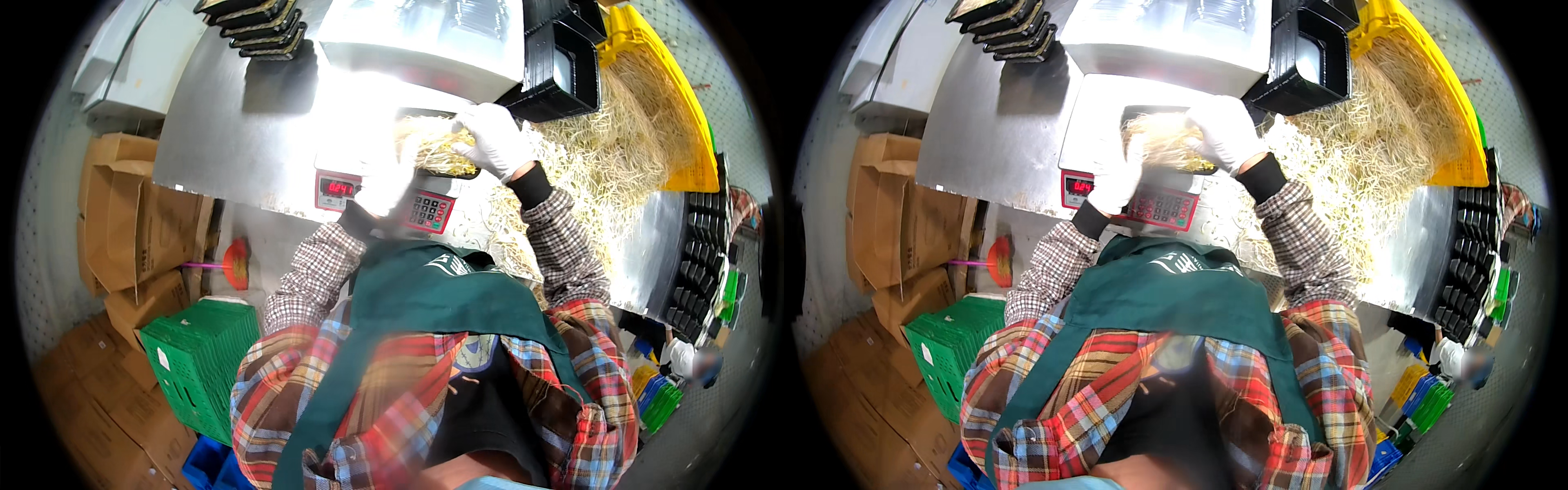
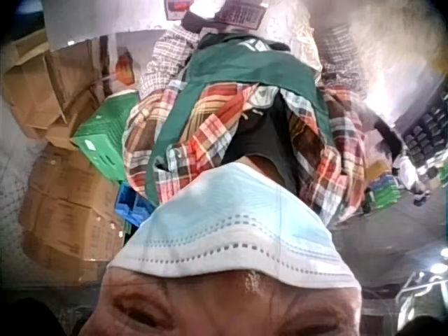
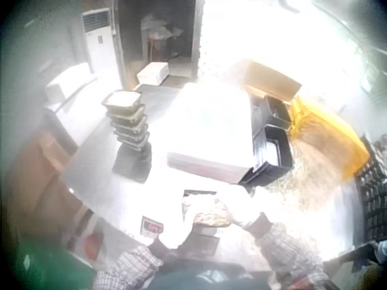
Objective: The person repeatedly scoops bean sprouts from a large pile on a stainless steel table into black plastic trays, places each tray on a digital scale to check the weight, and stacks the filled trays to the side. The process is repeated continuously throughout the clip.
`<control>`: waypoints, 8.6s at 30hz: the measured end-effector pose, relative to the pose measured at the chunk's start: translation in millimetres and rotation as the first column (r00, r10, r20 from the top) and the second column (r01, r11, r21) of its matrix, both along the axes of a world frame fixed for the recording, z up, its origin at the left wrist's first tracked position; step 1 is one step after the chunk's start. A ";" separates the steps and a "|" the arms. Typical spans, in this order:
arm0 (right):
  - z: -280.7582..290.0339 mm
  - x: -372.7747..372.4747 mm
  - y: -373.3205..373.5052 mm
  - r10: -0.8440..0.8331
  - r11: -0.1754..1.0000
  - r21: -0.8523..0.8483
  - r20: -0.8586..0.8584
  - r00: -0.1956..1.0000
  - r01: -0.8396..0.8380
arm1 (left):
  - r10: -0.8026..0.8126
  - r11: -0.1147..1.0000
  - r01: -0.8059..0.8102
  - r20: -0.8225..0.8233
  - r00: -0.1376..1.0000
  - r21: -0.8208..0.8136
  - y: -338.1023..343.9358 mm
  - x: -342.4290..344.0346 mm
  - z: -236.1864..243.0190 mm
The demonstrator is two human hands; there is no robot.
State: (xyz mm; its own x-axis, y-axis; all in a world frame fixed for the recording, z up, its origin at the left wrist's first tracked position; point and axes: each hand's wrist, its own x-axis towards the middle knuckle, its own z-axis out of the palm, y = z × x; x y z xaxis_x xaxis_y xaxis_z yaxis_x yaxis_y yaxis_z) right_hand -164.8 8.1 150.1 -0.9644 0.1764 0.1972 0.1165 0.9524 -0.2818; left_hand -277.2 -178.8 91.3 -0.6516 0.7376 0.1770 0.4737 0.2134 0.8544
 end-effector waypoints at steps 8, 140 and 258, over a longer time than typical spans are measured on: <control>-62.2 -1.4 -24.7 -0.250 0.914 -0.391 -0.330 0.910 0.109 | -0.232 0.963 0.120 -0.509 0.829 -0.243 39.0 4.3 -23.0; -40.1 -75.5 -32.4 -0.396 0.918 0.042 0.100 0.913 0.394 | 0.135 0.923 -0.370 0.989 0.052 -0.106 -27.0 23.6 -25.9; -119.1 352.8 167.4 -0.074 0.997 0.018 0.363 0.929 0.073 | -0.725 0.623 0.474 -0.232 0.648 -0.622 158.9 242.9 -102.2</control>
